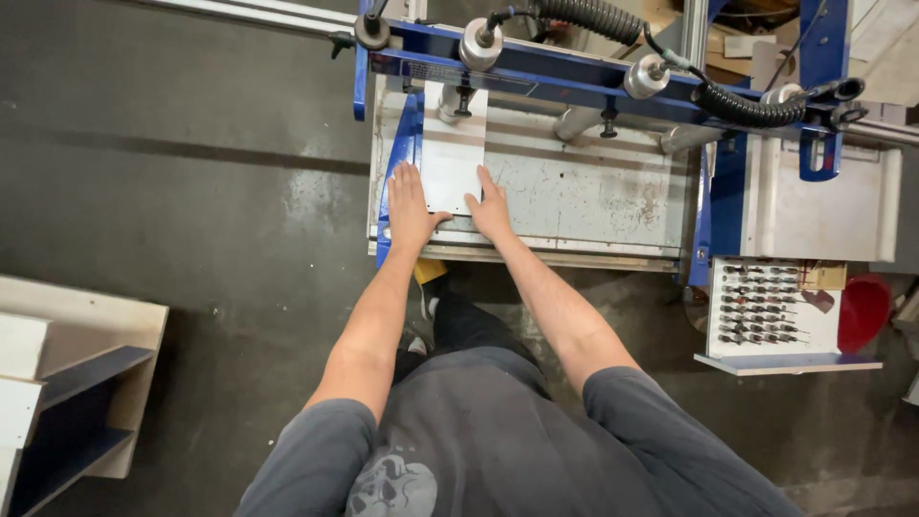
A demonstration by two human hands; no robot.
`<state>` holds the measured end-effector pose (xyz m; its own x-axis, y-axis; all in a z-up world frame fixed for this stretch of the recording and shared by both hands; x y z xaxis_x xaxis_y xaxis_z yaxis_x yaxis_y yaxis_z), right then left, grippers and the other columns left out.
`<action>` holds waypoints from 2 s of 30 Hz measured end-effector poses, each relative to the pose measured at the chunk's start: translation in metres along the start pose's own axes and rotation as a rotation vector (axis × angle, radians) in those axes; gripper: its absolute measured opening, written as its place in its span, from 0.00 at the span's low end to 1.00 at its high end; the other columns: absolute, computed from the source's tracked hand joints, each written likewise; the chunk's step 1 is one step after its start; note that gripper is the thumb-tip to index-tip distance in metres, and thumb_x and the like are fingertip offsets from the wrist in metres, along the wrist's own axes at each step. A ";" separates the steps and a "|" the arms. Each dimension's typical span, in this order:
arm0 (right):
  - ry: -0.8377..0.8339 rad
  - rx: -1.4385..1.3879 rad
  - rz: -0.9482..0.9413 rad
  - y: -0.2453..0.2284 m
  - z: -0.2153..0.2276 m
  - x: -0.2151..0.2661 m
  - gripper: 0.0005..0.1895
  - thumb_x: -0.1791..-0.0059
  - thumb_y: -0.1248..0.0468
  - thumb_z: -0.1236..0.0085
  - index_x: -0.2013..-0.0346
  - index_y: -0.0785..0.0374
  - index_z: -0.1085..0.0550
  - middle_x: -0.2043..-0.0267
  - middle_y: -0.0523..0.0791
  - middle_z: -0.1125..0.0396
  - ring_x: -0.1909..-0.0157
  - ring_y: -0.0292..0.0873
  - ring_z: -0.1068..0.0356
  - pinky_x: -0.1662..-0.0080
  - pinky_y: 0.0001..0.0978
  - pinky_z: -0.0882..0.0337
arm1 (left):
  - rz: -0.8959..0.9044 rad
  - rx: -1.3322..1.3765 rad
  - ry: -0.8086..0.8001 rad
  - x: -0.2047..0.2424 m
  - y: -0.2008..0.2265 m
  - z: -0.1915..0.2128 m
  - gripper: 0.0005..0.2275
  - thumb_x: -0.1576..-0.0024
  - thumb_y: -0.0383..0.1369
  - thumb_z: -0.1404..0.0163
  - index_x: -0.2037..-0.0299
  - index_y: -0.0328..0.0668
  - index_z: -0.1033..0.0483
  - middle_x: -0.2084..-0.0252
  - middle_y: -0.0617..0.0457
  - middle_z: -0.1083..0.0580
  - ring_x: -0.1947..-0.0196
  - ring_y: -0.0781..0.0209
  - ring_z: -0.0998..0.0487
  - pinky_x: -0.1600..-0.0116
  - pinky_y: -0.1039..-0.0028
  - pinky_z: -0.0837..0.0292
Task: Drill holes into wooden panels using a boring machine
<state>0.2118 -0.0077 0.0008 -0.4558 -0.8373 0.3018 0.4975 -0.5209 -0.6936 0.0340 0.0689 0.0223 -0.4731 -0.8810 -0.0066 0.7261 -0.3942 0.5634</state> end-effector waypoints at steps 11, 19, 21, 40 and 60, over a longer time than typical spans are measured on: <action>-0.025 0.053 0.023 -0.005 0.008 -0.004 0.40 0.49 0.52 0.40 0.24 0.51 0.43 0.23 0.47 0.48 0.25 0.51 0.48 0.25 0.42 0.49 | -0.005 -0.003 -0.004 -0.003 0.001 0.000 0.58 0.63 0.51 0.30 0.25 0.30 0.52 0.23 0.34 0.50 0.21 0.41 0.54 0.18 0.57 0.69; -0.049 0.104 0.014 -0.009 0.003 -0.004 0.41 0.49 0.53 0.41 0.23 0.53 0.44 0.21 0.47 0.52 0.24 0.51 0.50 0.25 0.41 0.50 | 0.008 -0.010 -0.002 0.000 -0.001 -0.001 0.58 0.62 0.52 0.31 0.25 0.31 0.52 0.22 0.35 0.50 0.21 0.43 0.55 0.18 0.59 0.71; -0.048 0.143 0.019 -0.014 0.003 -0.001 0.44 0.50 0.51 0.37 0.23 0.55 0.45 0.21 0.48 0.53 0.23 0.50 0.50 0.25 0.40 0.51 | 0.014 -0.004 -0.012 0.001 -0.002 -0.002 0.58 0.61 0.52 0.31 0.25 0.31 0.52 0.22 0.36 0.51 0.21 0.43 0.55 0.18 0.59 0.72; -0.113 0.121 0.008 -0.036 0.017 0.011 0.45 0.49 0.53 0.37 0.23 0.59 0.46 0.21 0.50 0.55 0.22 0.55 0.54 0.24 0.43 0.51 | 0.020 -0.032 -0.011 -0.002 -0.005 -0.008 0.60 0.64 0.54 0.31 0.25 0.33 0.53 0.22 0.37 0.51 0.21 0.44 0.55 0.18 0.59 0.71; -0.121 0.111 -0.009 -0.046 0.021 0.016 0.42 0.48 0.56 0.39 0.23 0.60 0.46 0.21 0.50 0.55 0.22 0.56 0.55 0.24 0.45 0.53 | 0.036 -0.026 -0.019 0.000 -0.003 -0.004 0.58 0.63 0.53 0.31 0.24 0.33 0.52 0.22 0.38 0.51 0.21 0.45 0.55 0.17 0.60 0.72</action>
<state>0.1975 -0.0005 0.0509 -0.3722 -0.8427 0.3889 0.5751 -0.5383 -0.6160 0.0343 0.0692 0.0175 -0.4555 -0.8898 0.0290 0.7555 -0.3691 0.5413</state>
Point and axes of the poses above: each hand's wrist, its own x-axis away from the middle knuckle, its own z-axis out of the back of the hand, y = z × x, the point moved 8 cm from there along -x, towards the middle knuckle
